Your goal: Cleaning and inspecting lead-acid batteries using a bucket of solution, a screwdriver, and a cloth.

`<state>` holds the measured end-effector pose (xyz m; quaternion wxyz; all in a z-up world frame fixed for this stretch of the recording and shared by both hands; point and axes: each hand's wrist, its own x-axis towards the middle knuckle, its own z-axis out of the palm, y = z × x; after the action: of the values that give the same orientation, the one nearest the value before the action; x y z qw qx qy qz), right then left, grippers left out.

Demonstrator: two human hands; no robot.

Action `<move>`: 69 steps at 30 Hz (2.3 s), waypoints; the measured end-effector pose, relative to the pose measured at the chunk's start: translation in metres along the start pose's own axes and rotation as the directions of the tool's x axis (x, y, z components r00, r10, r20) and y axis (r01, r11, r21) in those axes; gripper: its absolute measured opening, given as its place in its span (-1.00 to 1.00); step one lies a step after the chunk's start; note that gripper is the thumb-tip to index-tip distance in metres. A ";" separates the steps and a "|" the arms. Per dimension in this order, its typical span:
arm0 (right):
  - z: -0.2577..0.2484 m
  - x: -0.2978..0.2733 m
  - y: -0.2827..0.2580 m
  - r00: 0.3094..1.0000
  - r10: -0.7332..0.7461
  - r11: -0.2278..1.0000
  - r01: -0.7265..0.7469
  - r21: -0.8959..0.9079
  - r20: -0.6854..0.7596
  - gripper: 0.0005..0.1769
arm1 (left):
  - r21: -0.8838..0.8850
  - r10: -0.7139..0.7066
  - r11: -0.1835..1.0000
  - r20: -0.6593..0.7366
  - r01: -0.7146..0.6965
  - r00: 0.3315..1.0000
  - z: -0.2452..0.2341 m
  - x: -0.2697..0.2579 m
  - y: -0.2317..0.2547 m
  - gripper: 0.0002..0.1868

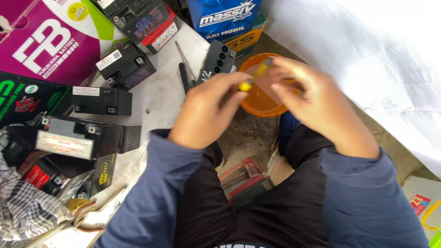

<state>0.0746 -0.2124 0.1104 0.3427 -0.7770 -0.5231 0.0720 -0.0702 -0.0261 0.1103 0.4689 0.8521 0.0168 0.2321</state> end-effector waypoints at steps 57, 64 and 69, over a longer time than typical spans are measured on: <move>0.082 -0.015 0.121 0.700 0.700 0.709 -0.654 -0.263 0.145 -0.72 | 0.441 -0.484 0.834 0.294 0.332 0.824 0.180 0.017 -0.174 -0.75; 0.086 -0.014 0.130 0.691 0.704 0.706 -0.652 -0.277 0.167 -0.69 | 0.485 -0.494 0.816 0.298 0.316 0.817 0.181 0.021 -0.169 -0.79; 0.091 -0.016 0.134 0.686 0.709 0.697 -0.649 -0.305 0.161 -0.70 | 0.508 -0.490 0.809 0.305 0.296 0.817 0.179 0.022 -0.168 -0.81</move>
<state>0.1276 -0.2138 -0.0436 0.1281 -0.9319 -0.2412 0.2387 0.0548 -0.0684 -0.0975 0.2955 0.9411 0.1474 -0.0724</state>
